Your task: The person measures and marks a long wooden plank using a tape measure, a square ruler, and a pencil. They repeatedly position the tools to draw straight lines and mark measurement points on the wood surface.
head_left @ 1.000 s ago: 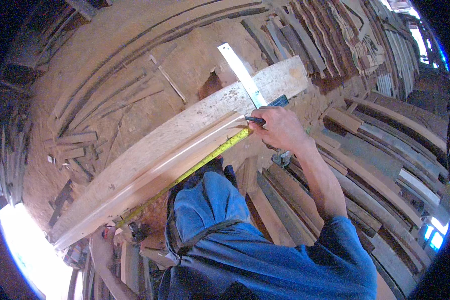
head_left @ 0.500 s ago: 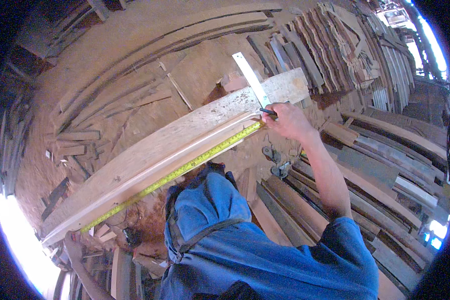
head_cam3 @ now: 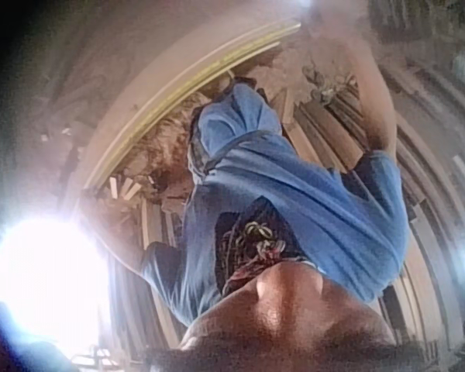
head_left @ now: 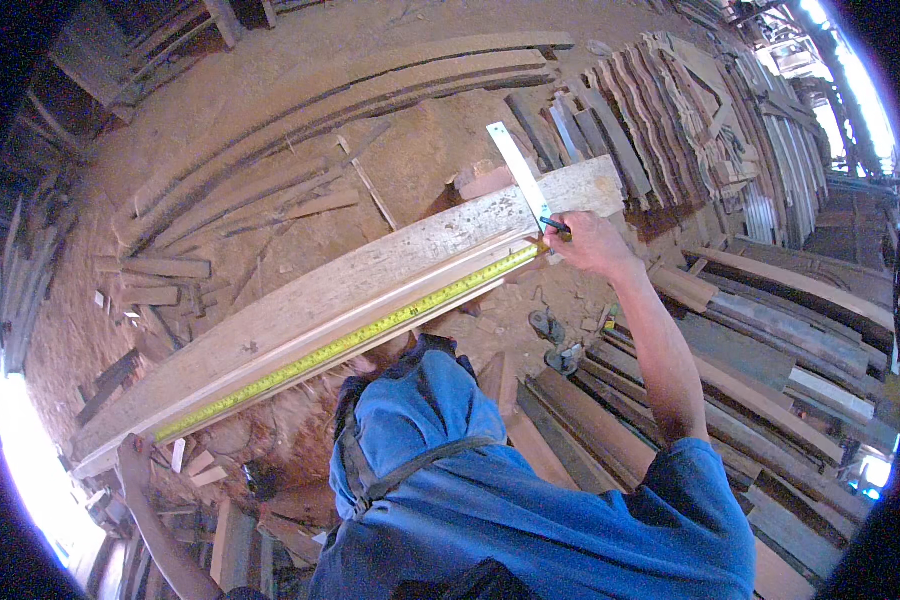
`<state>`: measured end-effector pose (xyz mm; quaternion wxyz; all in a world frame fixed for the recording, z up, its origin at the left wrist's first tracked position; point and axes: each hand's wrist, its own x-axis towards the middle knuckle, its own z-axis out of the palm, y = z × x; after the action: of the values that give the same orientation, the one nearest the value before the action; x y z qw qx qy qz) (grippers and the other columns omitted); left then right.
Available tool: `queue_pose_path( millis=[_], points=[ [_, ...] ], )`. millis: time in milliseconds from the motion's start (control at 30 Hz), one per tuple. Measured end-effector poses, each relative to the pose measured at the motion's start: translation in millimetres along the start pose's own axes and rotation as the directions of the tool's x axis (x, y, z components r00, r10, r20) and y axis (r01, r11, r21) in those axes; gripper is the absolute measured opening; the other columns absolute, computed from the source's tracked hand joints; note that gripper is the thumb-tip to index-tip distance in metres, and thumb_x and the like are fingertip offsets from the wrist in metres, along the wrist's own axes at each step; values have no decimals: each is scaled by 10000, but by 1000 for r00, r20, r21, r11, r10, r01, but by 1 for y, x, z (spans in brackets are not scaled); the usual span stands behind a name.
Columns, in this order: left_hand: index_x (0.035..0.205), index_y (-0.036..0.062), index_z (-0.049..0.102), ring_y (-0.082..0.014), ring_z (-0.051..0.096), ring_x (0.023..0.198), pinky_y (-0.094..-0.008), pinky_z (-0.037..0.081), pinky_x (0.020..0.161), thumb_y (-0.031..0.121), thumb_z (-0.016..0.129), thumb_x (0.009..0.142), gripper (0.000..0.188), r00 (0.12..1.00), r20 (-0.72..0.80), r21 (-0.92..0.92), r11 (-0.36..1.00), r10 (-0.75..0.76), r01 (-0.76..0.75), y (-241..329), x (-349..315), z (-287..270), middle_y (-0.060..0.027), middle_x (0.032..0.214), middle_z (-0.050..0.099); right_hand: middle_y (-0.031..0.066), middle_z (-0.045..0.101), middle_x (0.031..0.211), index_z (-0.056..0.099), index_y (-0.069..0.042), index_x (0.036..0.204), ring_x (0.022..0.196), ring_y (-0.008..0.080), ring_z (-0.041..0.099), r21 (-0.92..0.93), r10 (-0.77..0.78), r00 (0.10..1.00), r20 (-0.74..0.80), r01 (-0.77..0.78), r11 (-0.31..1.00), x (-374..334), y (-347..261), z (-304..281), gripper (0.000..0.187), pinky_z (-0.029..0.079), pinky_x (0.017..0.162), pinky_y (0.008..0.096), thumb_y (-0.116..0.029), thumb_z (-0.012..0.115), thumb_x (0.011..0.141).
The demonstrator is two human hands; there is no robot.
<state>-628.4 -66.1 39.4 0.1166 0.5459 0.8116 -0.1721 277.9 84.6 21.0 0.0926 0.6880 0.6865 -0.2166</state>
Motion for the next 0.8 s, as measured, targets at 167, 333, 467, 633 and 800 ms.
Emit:
queue_pose_path(
  millis=[167, 333, 467, 633, 800],
  points=[
    [880, 13, 640, -373, 625, 806, -478, 479, 762, 508, 716, 900, 501, 1000, -6, -28, 1000, 10, -10, 6, 1, -7, -181, 830, 657, 193, 732, 1024, 722, -114, 1131, 999, 403, 700, 14, 32, 999, 21, -32, 999, 1, 2, 3, 358, 548, 898, 522, -409, 620, 957],
    [922, 28, 676, -376, 653, 874, -481, 494, 808, 564, 720, 872, 541, 1000, 4, -42, 999, 12, -12, 31, -12, -8, -186, 889, 689, 204, 732, 1044, 740, -99, 1123, 1012, 400, 694, -33, -29, 995, -98, 26, 999, -1, 5, 8, 353, 540, 902, 508, -394, 654, 950],
    [955, 40, 705, -379, 676, 929, -484, 507, 845, 609, 723, 850, 579, 998, 31, 47, 998, -45, 44, 41, -26, -15, -190, 937, 714, 241, 723, 1144, 734, -22, 1157, 1076, 407, 688, 41, 7, 999, -38, -5, 999, 1, 10, 4, 500, 537, 971, 486, -473, 637, 964],
    [996, 54, 742, -383, 705, 997, -487, 522, 891, 665, 727, 822, 635, 985, 78, 64, 987, -154, 149, 58, -15, -28, -195, 997, 746, 181, 721, 924, 696, 6, 988, 911, 315, 693, 182, -128, 976, -174, 160, 970, 6, 28, 11, 230, 514, 858, 416, -216, 726, 935],
    [1072, 65, 763, -391, 707, 1082, -516, 513, 966, 756, 716, 766, 757, 978, 64, 4, 980, -199, 199, 61, -18, -24, -186, 1081, 758, 86, 709, 890, 694, -11, 965, 882, 223, 663, 178, -55, 986, -159, 84, 981, 16, 54, 26, 160, 507, 847, 380, -161, 728, 923]
  ],
)
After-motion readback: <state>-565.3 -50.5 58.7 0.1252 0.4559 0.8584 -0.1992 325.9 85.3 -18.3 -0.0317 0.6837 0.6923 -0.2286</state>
